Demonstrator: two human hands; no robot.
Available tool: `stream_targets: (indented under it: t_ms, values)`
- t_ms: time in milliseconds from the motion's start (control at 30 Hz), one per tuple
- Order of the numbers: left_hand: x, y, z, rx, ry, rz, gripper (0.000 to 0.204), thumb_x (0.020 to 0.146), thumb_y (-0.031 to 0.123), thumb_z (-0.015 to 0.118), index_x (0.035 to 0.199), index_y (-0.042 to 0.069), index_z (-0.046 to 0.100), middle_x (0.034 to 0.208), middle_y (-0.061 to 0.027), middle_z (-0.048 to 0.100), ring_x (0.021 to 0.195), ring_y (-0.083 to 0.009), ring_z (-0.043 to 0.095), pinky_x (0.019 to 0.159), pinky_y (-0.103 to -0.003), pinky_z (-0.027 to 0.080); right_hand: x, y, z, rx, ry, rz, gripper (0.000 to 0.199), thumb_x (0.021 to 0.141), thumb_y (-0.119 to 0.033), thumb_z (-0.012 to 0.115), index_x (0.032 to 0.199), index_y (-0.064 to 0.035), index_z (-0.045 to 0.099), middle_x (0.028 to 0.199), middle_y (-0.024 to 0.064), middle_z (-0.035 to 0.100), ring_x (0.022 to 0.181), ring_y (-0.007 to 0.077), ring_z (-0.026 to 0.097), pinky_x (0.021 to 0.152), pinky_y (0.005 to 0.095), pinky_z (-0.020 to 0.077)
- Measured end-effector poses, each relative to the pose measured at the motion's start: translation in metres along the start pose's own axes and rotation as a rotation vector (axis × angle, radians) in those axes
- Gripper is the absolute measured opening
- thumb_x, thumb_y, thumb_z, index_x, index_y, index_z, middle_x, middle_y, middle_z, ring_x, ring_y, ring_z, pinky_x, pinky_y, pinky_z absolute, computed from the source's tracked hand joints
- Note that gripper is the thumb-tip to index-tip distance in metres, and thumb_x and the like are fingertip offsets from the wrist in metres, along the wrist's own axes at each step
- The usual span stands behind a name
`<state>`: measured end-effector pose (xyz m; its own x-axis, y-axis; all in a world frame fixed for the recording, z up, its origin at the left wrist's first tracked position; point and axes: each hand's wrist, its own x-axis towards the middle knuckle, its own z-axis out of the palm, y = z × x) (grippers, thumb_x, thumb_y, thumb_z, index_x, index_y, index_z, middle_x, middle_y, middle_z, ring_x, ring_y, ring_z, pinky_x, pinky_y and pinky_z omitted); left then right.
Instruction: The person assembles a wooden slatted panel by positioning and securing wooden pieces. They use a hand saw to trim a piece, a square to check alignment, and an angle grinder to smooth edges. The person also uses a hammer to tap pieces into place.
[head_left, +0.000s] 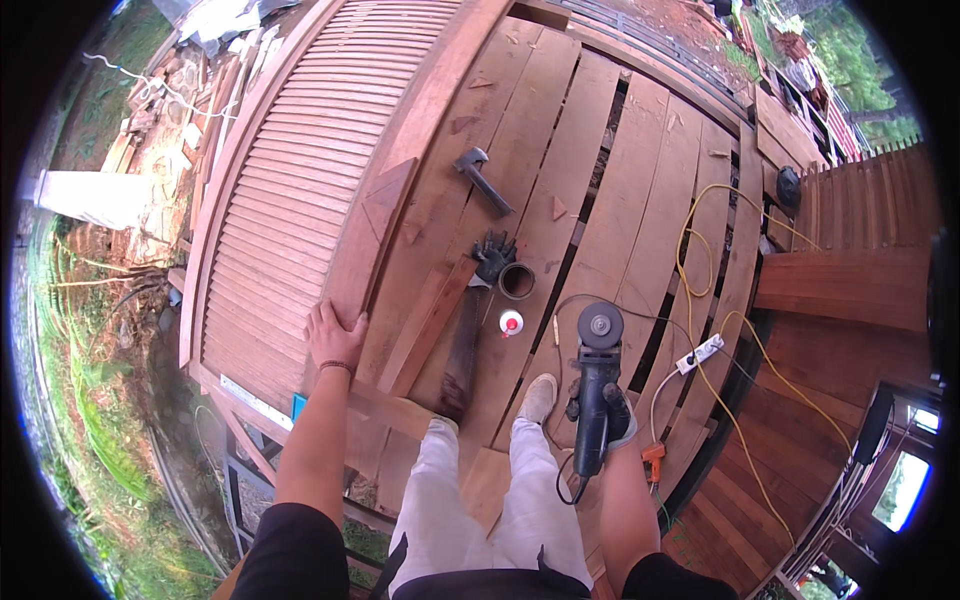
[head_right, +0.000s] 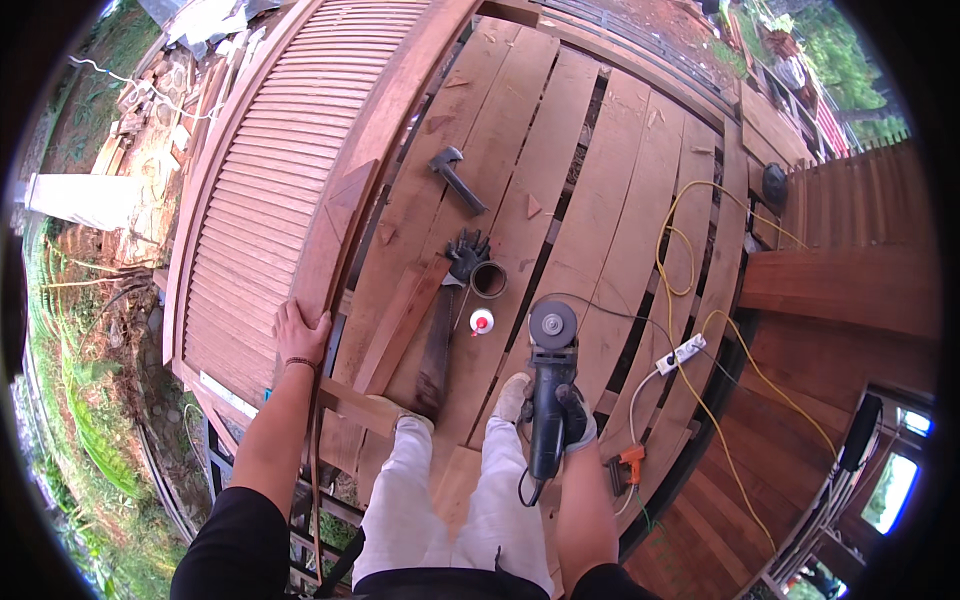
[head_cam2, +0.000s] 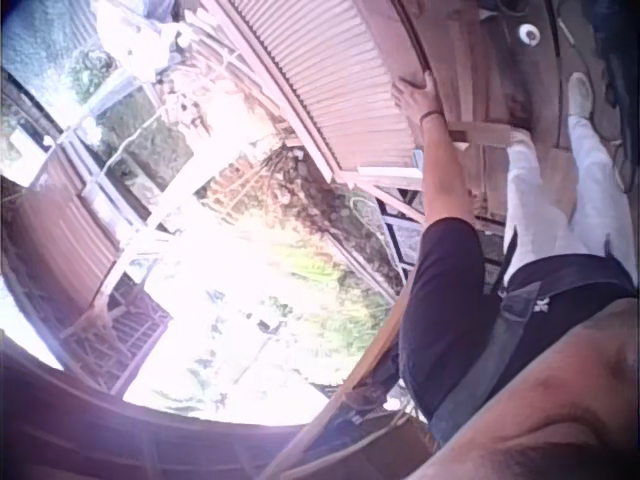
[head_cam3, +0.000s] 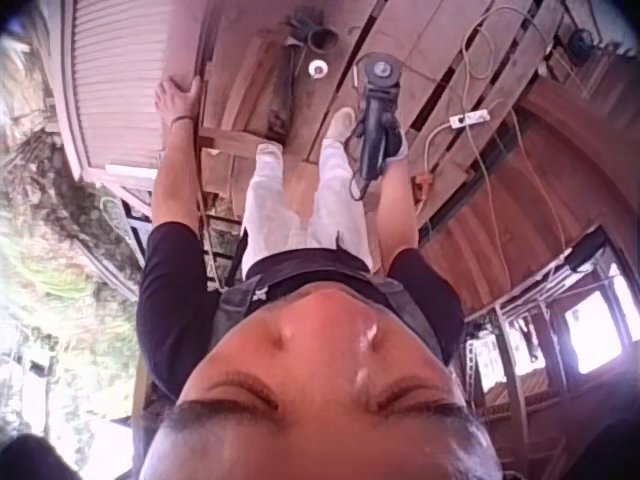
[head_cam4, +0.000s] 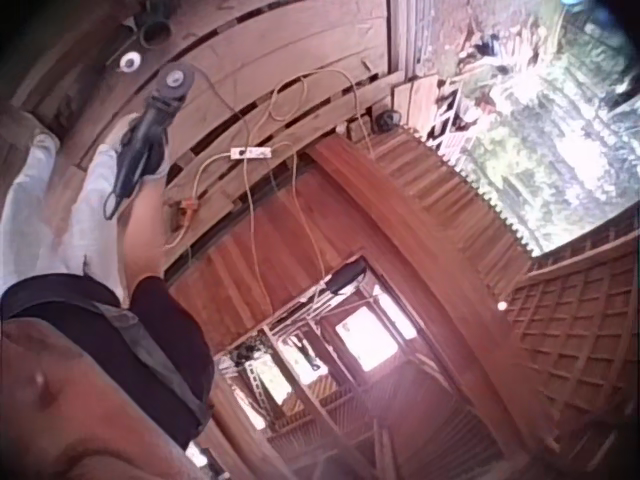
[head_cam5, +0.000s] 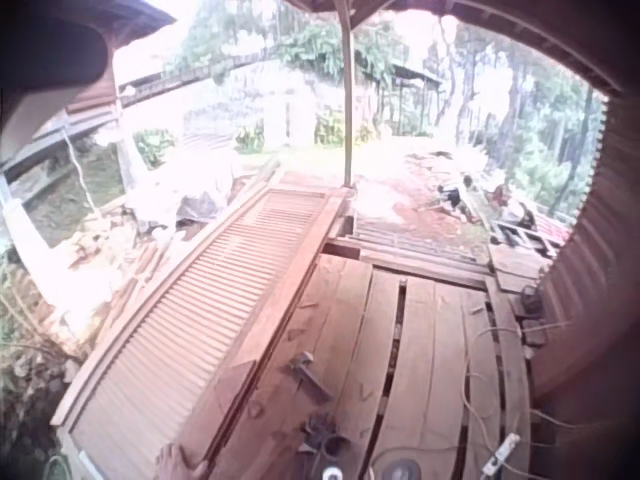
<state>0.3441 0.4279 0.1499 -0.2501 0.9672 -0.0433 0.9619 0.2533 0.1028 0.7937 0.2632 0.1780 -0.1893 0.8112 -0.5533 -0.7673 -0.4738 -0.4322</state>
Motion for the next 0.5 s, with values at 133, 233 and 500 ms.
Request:
stream_targets:
  t_ms: [133,233,500]
  values:
    - [0.004,-0.006,0.012,0.034,0.035,0.024,0.073,0.078,0.049,0.069,0.128,0.001,0.050,0.127,-0.0166,0.053,0.122,-0.0356,0.049,0.104,-0.047,0.038,0.007,-0.018,-0.079,0.060,0.091,0.122,0.072,0.079,-0.025,0.080,0.137,0.0007,0.046,0.098,0.0123,0.064,0.081,0.0252,0.066,0.074,0.0395,0.0566]
    - [0.004,-0.015,0.020,0.041,0.053,0.050,0.072,0.078,0.047,0.070,0.128,-0.001,0.050,0.127,-0.0186,0.053,0.122,-0.0373,0.049,0.104,-0.048,0.038,0.015,-0.012,-0.159,0.128,0.139,0.197,0.059,0.081,-0.020,0.075,0.132,-0.0014,0.051,0.097,0.0150,0.066,0.084,0.0310,0.070,0.078,0.0451,0.0597]
    - [0.004,-0.031,0.026,-0.075,0.035,0.126,0.066,0.085,0.033,0.069,0.130,-0.009,0.045,0.124,-0.0278,0.050,0.119,-0.0446,0.047,0.104,-0.048,0.037,0.051,0.042,-0.350,0.085,0.566,0.440,0.040,0.081,-0.024,0.076,0.112,-0.0063,0.059,0.089,0.0133,0.068,0.075,0.0321,0.070,0.067,0.0469,0.0604]
